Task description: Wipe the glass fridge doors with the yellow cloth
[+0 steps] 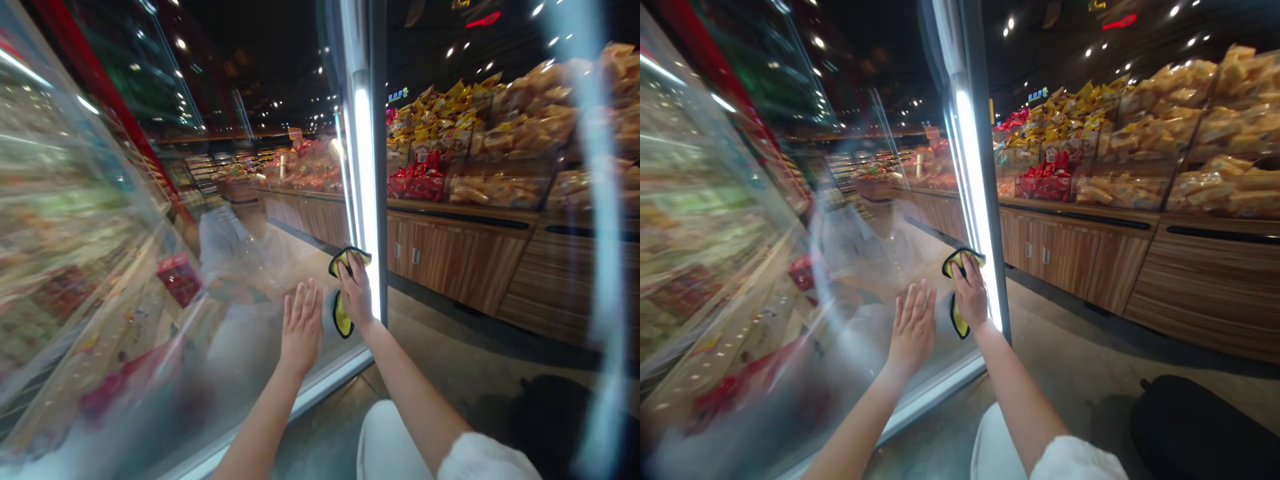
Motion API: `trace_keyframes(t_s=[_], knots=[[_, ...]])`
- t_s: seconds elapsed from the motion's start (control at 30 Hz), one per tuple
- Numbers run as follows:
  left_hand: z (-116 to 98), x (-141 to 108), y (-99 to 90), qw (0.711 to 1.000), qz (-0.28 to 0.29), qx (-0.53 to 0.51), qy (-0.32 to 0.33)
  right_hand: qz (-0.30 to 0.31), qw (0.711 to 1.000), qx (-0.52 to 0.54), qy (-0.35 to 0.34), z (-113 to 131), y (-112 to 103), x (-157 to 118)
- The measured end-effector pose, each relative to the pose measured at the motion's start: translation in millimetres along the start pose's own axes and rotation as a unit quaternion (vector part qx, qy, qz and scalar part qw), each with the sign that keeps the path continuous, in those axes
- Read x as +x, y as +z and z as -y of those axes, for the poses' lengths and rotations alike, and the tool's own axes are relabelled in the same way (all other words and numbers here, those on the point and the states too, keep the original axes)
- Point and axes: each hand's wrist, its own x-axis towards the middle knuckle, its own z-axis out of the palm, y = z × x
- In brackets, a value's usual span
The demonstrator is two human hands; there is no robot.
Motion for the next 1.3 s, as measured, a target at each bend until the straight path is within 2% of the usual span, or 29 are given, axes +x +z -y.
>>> trace_keyframes(t_s=[0.1,0.2,0.27,0.4,0.47,0.57,0.67,0.73,0.83,0.9,0.97,1.07,1.13,1.2,1.3], knots=[[4,-6,-3.4,1.0,0.012,-0.007,-0.005,0.03,0.998,-0.013,0.045,-1,16,-32],[10,-12,-7.9,1.0,0.019,-0.006,0.001,0.039,0.997,-0.012,0.066,-4,20,-64],[14,-15,-9.4,1.0,0.016,-0.002,0.006,0.027,0.997,-0.003,0.076,-2,21,-60],[17,-23,-5.5,1.0,0.009,0.006,-0.004,-0.03,0.994,0.007,0.104,8,30,-9],[18,-28,-0.9,1.0,0.016,0.009,-0.012,-0.044,0.994,0.011,0.098,9,35,1],[19,-38,5.9,0.999,0.026,0.013,-0.022,-0.036,0.995,0.011,0.089,7,38,-24],[20,-44,10.1,0.999,0.033,0.018,-0.025,-0.016,0.994,0.003,0.108,5,40,-51],[22,-45,11.6,0.999,0.036,0.023,-0.023,-0.02,0.992,0.006,0.126,8,43,-43],[25,-44,12.7,0.999,0.037,0.034,-0.021,-0.055,0.988,0.015,0.141,15,51,-7],[26,-44,12.4,0.998,0.037,0.04,-0.019,-0.07,0.988,0.018,0.133,17,56,3],[26,-46,11.1,0.998,0.038,0.047,-0.019,-0.059,0.991,0.018,0.119,14,58,-11],[26,-49,7.9,0.997,0.043,0.06,-0.035,-0.019,0.995,0.012,0.1,0,58,-55],[26,-50,6.6,0.995,0.051,0.069,-0.05,-0.005,0.995,0.027,0.096,-6,60,-69],[28,-50,7.3,0.994,0.062,0.074,-0.054,-0.021,0.991,0.046,0.121,-2,65,-62],[33,-50,10.9,0.994,0.064,0.074,-0.043,-0.042,0.986,0.053,0.154,20,75,-40]])
